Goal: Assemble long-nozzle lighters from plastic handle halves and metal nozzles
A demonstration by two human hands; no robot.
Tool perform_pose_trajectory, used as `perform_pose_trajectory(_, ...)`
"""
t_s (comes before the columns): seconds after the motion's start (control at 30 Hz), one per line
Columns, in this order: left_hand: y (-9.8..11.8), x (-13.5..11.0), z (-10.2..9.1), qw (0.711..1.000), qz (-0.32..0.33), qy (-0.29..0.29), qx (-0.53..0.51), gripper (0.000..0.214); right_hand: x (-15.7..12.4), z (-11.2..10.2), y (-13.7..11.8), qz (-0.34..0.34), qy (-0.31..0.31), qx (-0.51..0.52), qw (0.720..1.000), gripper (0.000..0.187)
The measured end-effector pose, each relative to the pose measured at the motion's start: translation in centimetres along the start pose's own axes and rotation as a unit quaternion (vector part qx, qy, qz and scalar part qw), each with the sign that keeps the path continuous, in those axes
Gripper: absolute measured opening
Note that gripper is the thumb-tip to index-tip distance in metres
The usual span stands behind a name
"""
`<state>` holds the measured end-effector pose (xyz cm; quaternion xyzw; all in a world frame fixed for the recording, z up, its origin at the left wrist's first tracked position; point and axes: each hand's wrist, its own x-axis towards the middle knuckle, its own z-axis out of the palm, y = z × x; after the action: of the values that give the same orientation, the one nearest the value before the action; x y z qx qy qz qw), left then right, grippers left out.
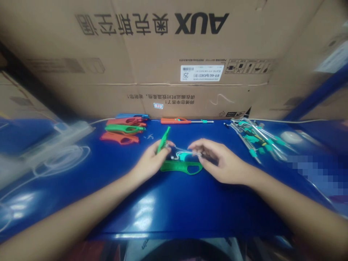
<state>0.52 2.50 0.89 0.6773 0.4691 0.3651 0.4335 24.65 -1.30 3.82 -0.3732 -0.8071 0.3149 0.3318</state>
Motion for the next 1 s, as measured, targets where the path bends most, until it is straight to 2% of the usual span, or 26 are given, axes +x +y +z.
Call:
perform_pose_trajectory(0.13, -0.05, 0.02, -0.02, 0.997, -0.041, -0.021, -0.060, 0.028, 0.08, 0.22, 0.34, -0.013, 0.002, -0.032, 0.999, 0.035)
perform_pose_trajectory(0.33, 0.07, -0.14, -0.14, 0.996, -0.048, -0.015, -0.067, 0.031, 0.03, 0.44, 0.57, 0.017, 0.039, 0.046, 0.998, 0.018)
perform_pose_trajectory(0.57, 0.78, -0.39, -0.19, 0.997, -0.044, 0.010, -0.066, 0.030, 0.23, 0.13, -0.33, -0.049, 0.076, -0.035, 0.995, 0.019)
perform_pose_trajectory(0.7, 0.69, -0.39, -0.33, 0.997, -0.038, 0.029, -0.065, 0.030, 0.45, 0.15, -0.04, -0.071, 0.081, -0.032, 0.994, 0.017)
perform_pose_trajectory(1.0, 0.35, -0.32, -0.52, 0.996, -0.031, 0.015, -0.081, 0.026, 0.47, 0.30, 0.24, -0.040, 0.088, -0.061, 0.993, 0.018)
